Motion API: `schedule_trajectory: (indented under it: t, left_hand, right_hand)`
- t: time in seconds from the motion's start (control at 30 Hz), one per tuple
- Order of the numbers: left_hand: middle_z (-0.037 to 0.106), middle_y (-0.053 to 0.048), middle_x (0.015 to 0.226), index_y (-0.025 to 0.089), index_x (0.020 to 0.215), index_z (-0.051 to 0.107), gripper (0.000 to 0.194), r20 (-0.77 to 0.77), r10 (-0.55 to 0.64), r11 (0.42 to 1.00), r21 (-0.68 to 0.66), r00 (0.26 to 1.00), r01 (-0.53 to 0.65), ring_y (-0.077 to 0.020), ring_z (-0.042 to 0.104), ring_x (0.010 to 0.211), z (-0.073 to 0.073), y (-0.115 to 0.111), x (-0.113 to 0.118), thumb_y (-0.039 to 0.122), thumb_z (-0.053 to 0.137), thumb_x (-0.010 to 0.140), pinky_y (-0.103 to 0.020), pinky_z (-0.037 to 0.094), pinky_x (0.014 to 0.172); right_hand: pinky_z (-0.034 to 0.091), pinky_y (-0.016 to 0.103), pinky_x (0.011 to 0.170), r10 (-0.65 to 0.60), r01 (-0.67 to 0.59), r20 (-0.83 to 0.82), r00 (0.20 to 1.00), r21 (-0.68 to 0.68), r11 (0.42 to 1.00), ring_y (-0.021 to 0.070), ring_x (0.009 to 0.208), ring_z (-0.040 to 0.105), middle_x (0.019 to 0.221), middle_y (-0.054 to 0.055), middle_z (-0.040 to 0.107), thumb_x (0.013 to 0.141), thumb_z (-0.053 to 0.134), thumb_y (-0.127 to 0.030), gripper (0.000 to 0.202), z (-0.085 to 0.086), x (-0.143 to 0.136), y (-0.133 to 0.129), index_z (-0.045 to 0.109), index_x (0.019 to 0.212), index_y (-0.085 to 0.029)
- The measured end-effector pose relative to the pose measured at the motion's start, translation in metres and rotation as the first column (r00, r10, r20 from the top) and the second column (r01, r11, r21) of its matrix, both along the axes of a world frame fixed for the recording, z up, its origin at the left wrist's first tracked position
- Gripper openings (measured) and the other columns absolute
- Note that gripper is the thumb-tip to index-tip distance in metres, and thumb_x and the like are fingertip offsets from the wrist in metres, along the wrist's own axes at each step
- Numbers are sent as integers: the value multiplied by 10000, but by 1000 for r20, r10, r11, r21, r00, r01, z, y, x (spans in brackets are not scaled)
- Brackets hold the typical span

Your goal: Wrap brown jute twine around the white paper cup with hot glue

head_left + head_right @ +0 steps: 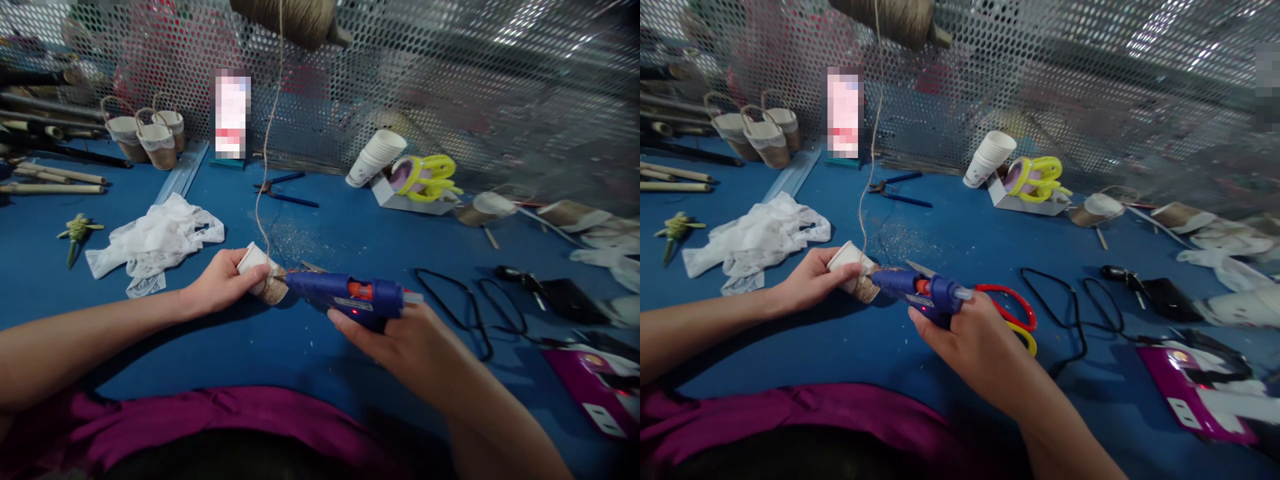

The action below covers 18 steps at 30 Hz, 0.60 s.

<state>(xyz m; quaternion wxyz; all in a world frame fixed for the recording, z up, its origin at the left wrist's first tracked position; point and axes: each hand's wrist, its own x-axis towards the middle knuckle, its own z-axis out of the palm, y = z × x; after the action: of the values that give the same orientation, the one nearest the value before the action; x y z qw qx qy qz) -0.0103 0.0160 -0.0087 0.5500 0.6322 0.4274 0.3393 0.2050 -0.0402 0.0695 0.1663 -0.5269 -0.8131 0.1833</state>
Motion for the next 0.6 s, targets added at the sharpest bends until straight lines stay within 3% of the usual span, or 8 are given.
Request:
schedule_trajectory:
  t: [0.27,0.43,0.6]
  left_hand:
    - [615,-33,717,97,815,589,243,24,5,1000,-11,1000,-5,-108,531,614,1,-1,2,324,515,771,-212,420,586]
    - [630,-54,759,89,843,596,272,26,2,1000,-24,1000,-1,-123,552,643,0,-1,2,338,509,774,-231,439,616]
    - [632,-49,760,91,839,594,272,26,2,1000,-31,1000,-1,-116,550,633,1,-1,1,342,510,776,-221,439,605]
  right_hand:
    - [461,275,556,-6,6,10,1000,9,1000,147,542,572,621,-7,635,782,499,-316,130,1,0,-2,570,720,-226]
    - [429,252,461,-36,36,-4,999,-33,999,124,440,519,512,-30,581,788,485,-332,180,0,-2,-3,542,654,-227]
    - [461,266,540,-18,17,-23,1000,-33,999,137,501,557,587,-13,617,799,465,-326,166,0,-3,-2,558,708,-223]
